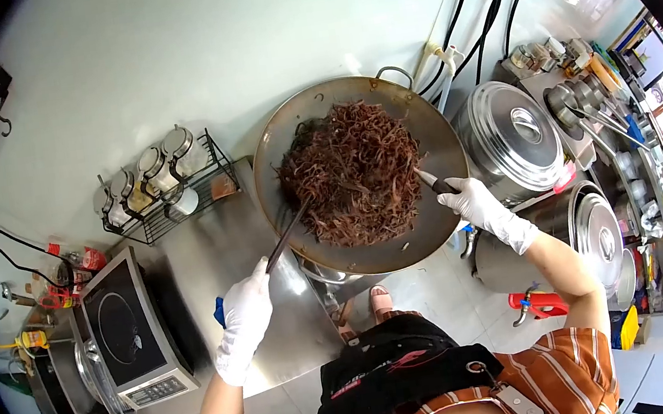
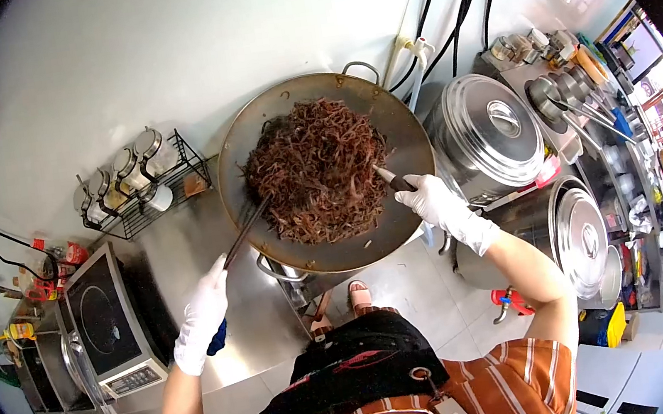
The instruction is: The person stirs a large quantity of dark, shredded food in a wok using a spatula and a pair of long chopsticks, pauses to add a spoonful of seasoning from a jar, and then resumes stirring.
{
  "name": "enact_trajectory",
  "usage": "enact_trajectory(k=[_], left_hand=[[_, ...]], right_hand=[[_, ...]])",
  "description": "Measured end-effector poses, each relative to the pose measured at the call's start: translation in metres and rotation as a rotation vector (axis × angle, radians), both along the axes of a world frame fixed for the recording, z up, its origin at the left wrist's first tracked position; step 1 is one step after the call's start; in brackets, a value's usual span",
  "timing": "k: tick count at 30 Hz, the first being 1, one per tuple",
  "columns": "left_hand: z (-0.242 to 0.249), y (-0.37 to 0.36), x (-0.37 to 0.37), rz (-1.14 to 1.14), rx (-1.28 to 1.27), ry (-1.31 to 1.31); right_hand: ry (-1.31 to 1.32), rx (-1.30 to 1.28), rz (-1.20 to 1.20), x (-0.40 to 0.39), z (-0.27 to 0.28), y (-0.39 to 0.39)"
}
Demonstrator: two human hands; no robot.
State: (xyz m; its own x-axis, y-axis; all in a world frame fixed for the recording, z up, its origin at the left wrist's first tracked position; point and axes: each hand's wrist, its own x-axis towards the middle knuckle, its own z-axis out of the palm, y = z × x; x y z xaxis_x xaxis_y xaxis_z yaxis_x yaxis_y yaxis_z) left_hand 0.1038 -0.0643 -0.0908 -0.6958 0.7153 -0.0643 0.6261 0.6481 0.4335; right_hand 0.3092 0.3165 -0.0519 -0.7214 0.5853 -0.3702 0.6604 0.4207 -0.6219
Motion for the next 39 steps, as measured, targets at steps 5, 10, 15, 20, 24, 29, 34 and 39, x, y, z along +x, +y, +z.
enact_trajectory(k=[5, 10, 15, 20, 24, 29, 34, 39], left_hand=[[0.015, 0.045, -0.003, -0.05, -0.036, 0.026], [0.041, 0.057, -0.014, -0.04, 0.024, 0.182], [0.076, 0.069, -0.042, -0.174, -0.169, 0.39], [0.132, 0.094, -0.055, -0.305, -0.388, 0.491], [0.158, 0.1, -0.054, -0.381, -0.438, 0.519], [0.174, 0.087, -0.057, -0.259, -0.436, 0.471], [0.176, 0.073, -0.053, -0.166, -0.491, 0.439], [0.151, 0.072, -0.066, -0.225, -0.56, 0.358]], right_hand=[[0.074, 0.104, 0.081, 0.005, 0.015, 0.002], [0.08, 0.398, 0.14, 0.008, 0.053, -0.008], [0.24, 1.189, 0.482, 0.015, 0.05, 0.011], [-0.08, 1.418, 0.51, -0.014, 0.098, -0.009], [-0.106, 1.632, 0.58, -0.028, 0.116, -0.015], [-0.419, 1.665, 0.645, -0.03, 0.147, -0.026], [-0.35, 1.333, 0.69, -0.027, 0.162, 0.013], [-0.487, 1.142, 0.77, -0.033, 0.173, 0.037]])
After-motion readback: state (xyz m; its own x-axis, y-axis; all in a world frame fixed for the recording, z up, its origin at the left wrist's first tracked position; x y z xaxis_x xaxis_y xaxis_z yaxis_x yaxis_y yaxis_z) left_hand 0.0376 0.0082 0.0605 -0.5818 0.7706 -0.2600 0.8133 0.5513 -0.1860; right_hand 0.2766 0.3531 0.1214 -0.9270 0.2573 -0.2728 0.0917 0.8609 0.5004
